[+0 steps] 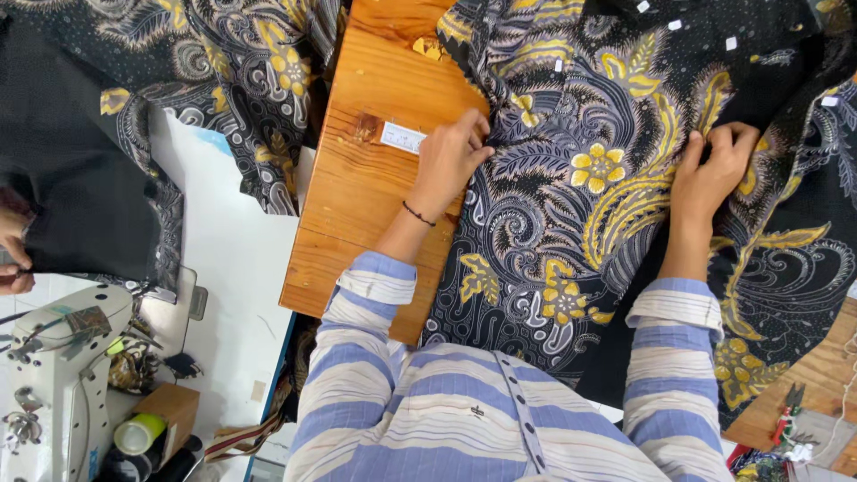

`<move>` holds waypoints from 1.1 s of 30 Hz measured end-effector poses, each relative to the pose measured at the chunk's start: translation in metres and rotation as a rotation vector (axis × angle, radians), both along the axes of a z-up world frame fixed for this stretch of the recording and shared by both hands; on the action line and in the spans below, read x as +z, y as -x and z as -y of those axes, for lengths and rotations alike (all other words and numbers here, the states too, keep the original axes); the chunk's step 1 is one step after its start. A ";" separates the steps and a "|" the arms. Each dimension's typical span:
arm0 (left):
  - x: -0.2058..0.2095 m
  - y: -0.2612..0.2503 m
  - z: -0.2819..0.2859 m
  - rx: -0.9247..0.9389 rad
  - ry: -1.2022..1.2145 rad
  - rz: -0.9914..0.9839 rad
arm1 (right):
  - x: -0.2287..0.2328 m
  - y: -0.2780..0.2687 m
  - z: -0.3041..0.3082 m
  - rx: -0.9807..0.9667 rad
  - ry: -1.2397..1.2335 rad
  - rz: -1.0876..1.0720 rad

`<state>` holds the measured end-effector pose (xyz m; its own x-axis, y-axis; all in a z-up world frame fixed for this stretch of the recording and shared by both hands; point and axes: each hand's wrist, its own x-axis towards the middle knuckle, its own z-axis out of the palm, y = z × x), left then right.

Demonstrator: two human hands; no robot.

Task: The person folds a patterned shirt on a wooden table, aligning the sleeves and body, then folds it into a compact rectangle. The shirt is placed on top of a stack of similar folded shirts.

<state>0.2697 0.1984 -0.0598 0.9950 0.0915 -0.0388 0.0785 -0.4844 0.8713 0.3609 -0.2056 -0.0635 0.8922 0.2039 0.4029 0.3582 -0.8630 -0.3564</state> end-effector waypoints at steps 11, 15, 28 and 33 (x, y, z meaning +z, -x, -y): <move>0.040 0.137 -0.031 -0.353 -0.293 0.159 | 0.002 0.235 0.013 -0.257 -0.463 -0.631; 0.053 0.183 -0.027 -0.455 -0.332 0.008 | -0.002 0.335 0.015 -0.341 -0.841 -0.822; 0.045 0.232 0.071 -0.804 -1.068 0.326 | 0.034 0.371 -0.021 -0.462 -0.272 -0.087; -0.001 0.206 0.177 -0.974 -0.655 0.410 | 0.044 0.387 0.072 -0.734 -0.108 0.036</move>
